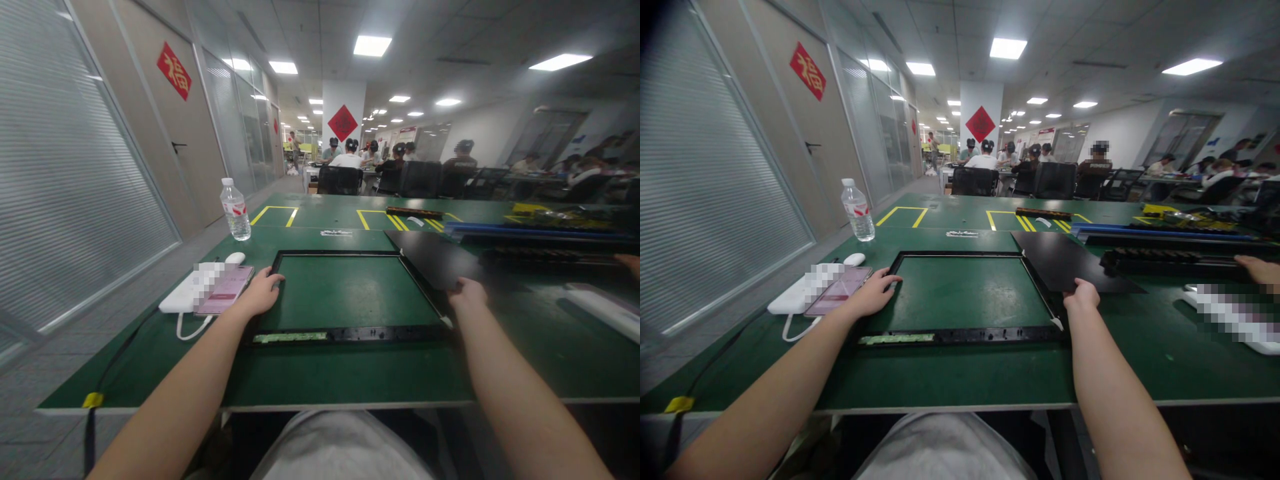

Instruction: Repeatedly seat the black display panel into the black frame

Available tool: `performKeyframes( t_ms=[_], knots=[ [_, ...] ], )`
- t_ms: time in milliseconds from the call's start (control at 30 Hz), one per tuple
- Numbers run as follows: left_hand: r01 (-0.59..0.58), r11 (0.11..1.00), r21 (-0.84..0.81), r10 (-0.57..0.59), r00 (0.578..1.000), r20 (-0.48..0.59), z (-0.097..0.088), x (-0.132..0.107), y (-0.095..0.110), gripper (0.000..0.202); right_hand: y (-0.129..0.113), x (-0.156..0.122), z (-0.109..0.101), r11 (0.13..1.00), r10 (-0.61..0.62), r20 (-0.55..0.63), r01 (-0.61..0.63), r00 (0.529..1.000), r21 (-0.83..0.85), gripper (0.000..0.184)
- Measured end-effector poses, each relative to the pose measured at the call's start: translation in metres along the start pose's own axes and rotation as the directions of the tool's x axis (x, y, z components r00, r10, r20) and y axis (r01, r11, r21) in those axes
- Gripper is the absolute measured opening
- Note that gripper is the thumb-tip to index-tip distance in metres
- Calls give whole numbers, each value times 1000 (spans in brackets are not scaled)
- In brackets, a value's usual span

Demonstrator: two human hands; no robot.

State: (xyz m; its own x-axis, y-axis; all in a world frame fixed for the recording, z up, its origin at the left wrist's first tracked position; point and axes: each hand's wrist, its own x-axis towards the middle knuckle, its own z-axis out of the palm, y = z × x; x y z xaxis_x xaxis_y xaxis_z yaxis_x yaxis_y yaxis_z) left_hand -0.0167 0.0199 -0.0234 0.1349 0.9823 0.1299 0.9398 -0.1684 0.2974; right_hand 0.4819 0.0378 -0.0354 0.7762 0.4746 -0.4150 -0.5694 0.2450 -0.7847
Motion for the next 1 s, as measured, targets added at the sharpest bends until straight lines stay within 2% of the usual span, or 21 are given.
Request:
performKeyframes(
  t_ms=[567, 767, 1000],
  knots=[
    [-35, 999, -9, 35, 999, -15, 7, 4, -8, 46, 1, 8, 1, 1000, 9, -4, -9, 1000, -4, 26],
    [-34, 999, 4, 34, 999, -12, 7, 4, -9, 46, 3, 14, 1, 999, 0, 54, 2, 999, -36, 25],
    [-27, 1000, -4, 27, 999, -16, 6, 3, -7, 46, 2, 7, 2, 999, 20, 48, -18, 999, -31, 22]
  ],
)
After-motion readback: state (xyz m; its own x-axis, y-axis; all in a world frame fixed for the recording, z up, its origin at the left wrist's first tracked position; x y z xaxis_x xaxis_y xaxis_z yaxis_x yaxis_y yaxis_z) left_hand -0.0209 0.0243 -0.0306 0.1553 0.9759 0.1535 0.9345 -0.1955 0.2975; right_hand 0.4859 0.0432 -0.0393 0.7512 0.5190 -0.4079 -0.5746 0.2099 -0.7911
